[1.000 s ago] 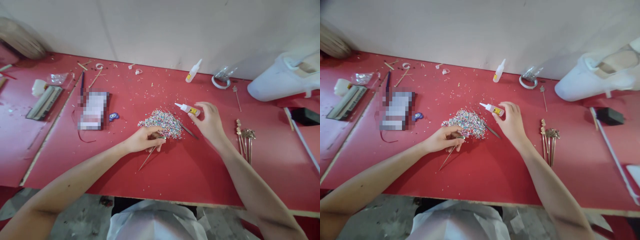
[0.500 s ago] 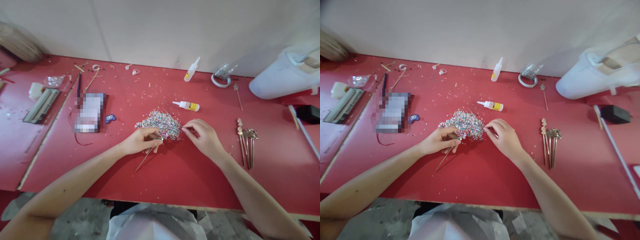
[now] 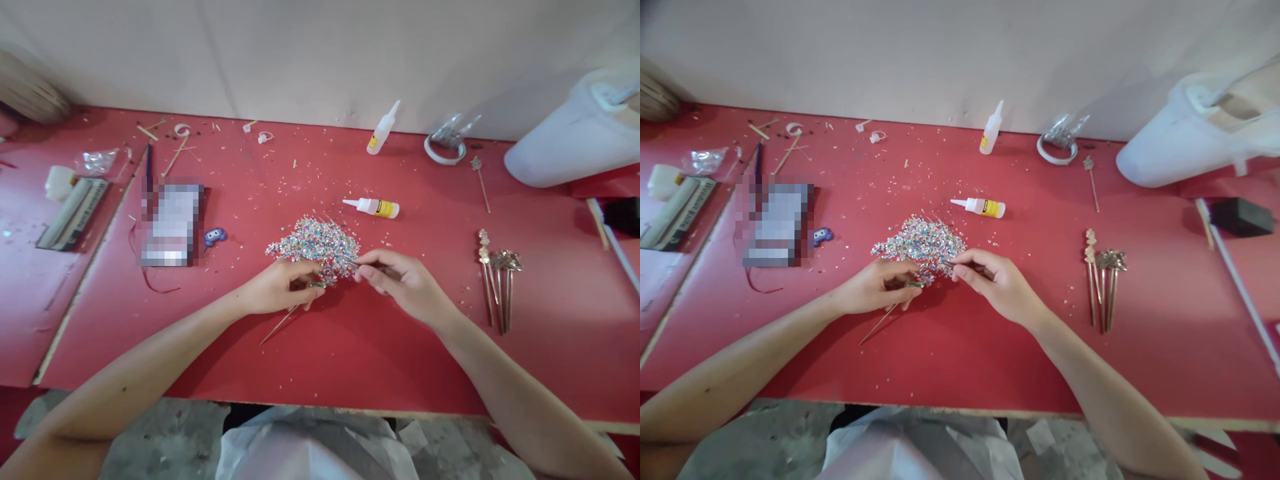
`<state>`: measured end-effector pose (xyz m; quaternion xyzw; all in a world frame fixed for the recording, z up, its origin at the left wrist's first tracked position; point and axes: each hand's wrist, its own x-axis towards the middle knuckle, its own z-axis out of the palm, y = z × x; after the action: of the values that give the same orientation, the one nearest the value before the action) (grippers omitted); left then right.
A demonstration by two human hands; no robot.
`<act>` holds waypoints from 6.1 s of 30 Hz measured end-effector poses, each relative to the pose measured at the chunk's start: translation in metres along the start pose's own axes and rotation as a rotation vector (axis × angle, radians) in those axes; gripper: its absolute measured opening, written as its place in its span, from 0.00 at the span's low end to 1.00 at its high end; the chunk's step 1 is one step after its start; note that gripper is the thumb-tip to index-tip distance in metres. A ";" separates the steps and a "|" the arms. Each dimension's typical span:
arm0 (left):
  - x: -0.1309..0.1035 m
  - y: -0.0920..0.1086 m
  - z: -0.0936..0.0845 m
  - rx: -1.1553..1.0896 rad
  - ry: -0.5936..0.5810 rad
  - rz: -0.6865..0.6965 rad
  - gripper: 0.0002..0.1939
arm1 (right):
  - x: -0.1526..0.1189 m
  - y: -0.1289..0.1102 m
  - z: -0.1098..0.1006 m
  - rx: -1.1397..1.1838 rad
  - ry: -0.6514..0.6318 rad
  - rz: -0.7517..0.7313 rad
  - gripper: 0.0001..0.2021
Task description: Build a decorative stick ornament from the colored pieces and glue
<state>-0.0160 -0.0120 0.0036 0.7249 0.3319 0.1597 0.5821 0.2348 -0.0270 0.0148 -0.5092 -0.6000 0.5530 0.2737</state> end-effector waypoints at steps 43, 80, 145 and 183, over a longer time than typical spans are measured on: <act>0.001 0.000 0.000 -0.019 -0.039 -0.047 0.09 | -0.008 0.010 0.011 -0.837 0.109 -0.582 0.08; 0.001 0.002 -0.002 -0.027 -0.082 -0.006 0.10 | -0.008 0.003 0.015 -0.459 0.062 -0.304 0.08; -0.009 0.003 -0.009 -0.388 -0.293 -0.032 0.07 | -0.005 0.004 0.014 -0.582 0.061 -0.711 0.04; 0.003 -0.011 -0.025 -0.342 0.528 -0.064 0.08 | 0.012 0.026 0.015 -0.619 0.231 -0.654 0.07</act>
<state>-0.0330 0.0094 -0.0009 0.5391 0.4624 0.3775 0.5943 0.2255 -0.0255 -0.0159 -0.4092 -0.8314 0.1723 0.3341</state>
